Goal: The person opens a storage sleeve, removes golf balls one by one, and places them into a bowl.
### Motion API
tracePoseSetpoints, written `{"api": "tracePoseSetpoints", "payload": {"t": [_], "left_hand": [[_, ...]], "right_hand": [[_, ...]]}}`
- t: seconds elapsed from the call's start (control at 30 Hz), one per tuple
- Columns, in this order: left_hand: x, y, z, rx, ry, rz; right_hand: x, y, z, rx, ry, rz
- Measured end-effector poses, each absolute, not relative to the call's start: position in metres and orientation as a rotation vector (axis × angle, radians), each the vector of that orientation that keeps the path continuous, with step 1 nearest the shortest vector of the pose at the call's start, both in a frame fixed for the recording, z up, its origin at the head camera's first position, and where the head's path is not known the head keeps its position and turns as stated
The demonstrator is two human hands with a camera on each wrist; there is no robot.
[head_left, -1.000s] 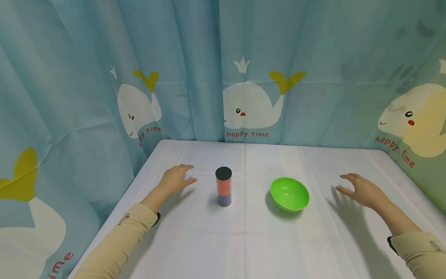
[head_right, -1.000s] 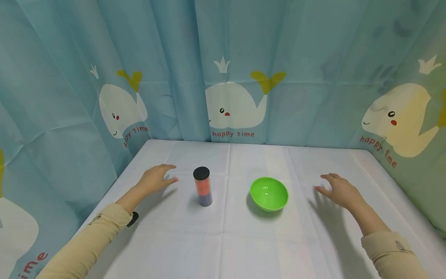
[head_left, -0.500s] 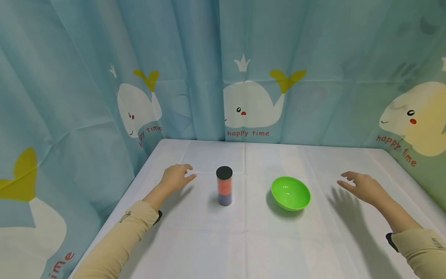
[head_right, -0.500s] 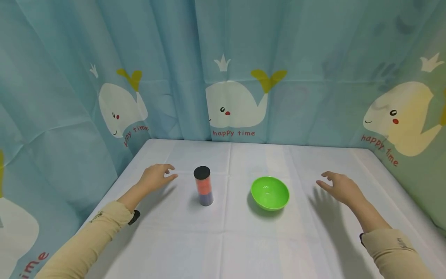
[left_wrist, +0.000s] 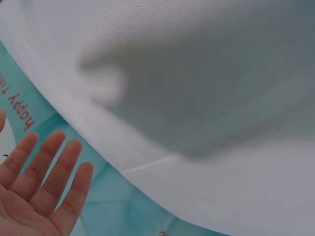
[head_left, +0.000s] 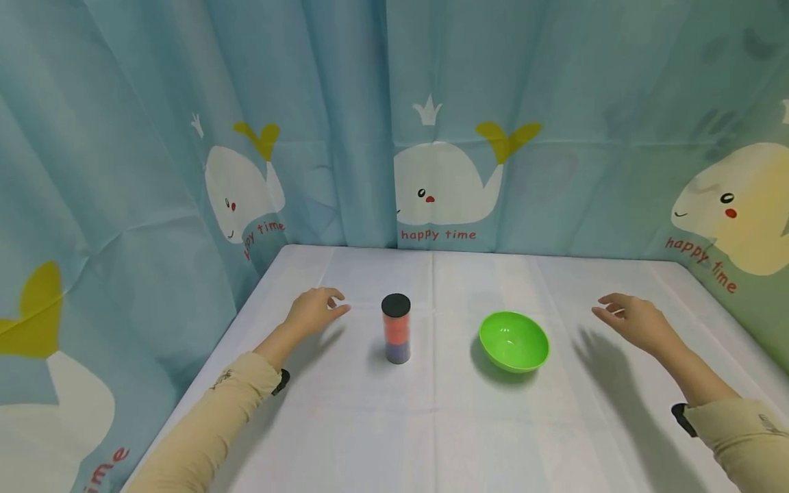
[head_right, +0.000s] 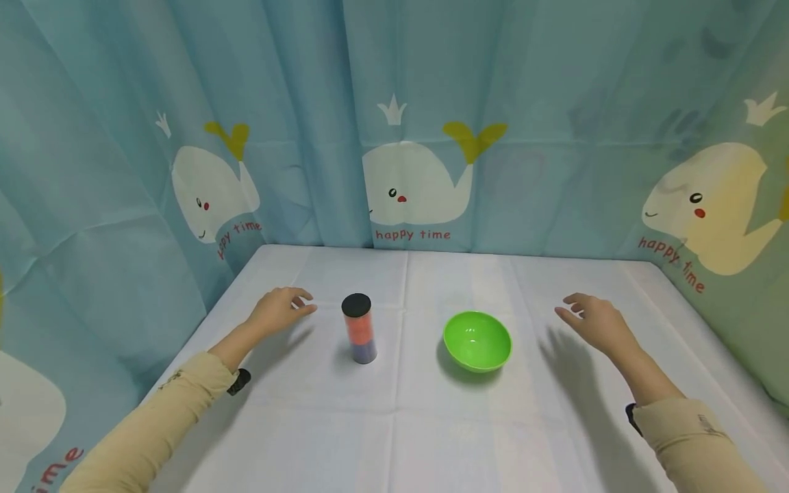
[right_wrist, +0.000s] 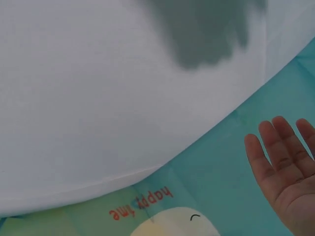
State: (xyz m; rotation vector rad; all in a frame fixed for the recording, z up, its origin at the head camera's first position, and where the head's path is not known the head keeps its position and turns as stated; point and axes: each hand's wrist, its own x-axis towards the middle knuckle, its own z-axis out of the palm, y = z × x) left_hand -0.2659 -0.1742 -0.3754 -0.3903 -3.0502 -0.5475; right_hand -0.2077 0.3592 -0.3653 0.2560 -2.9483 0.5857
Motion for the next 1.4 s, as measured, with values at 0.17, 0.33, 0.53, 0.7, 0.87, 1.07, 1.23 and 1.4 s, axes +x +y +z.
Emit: {"api": "tracePoseSetpoints", "payload": {"t": [0.17, 0.33, 0.53, 0.7, 0.87, 1.07, 1.23, 1.4], "left_hand": [[-0.267, -0.171, -0.365, -0.428, -3.048, -0.704], [-0.269, -0.171, -0.361, -0.518, -2.999, -0.854], [-0.269, -0.169, -0.363, -0.592, -2.963, -1.093], [-0.268, -0.162, -0.361, -0.646, -2.982, -1.206], [-0.265, -0.153, -0.357, -0.753, -3.022, -1.234], [-0.262, -0.149, -0.356, -0.862, -3.043, -1.315], [-0.259, -0.148, -0.358, -0.876, -3.044, -1.429], [-0.255, -0.147, -0.36, -0.892, -2.998, -1.51]], "right_hand": [[-0.209, 0.35, -0.359, 0.225, -2.932, 0.65], [-0.208, 0.339, -0.356, 0.224, -2.902, 0.696], [-0.207, 0.328, -0.353, 0.222, -2.849, 0.739], [-0.205, 0.318, -0.349, 0.231, -2.812, 0.784], [-0.2, 0.305, -0.342, 0.264, -2.791, 0.796], [-0.195, 0.289, -0.339, 0.317, -2.787, 0.811], [-0.194, 0.274, -0.34, 0.355, -2.791, 0.841], [-0.191, 0.261, -0.338, 0.395, -2.771, 0.89]]}}
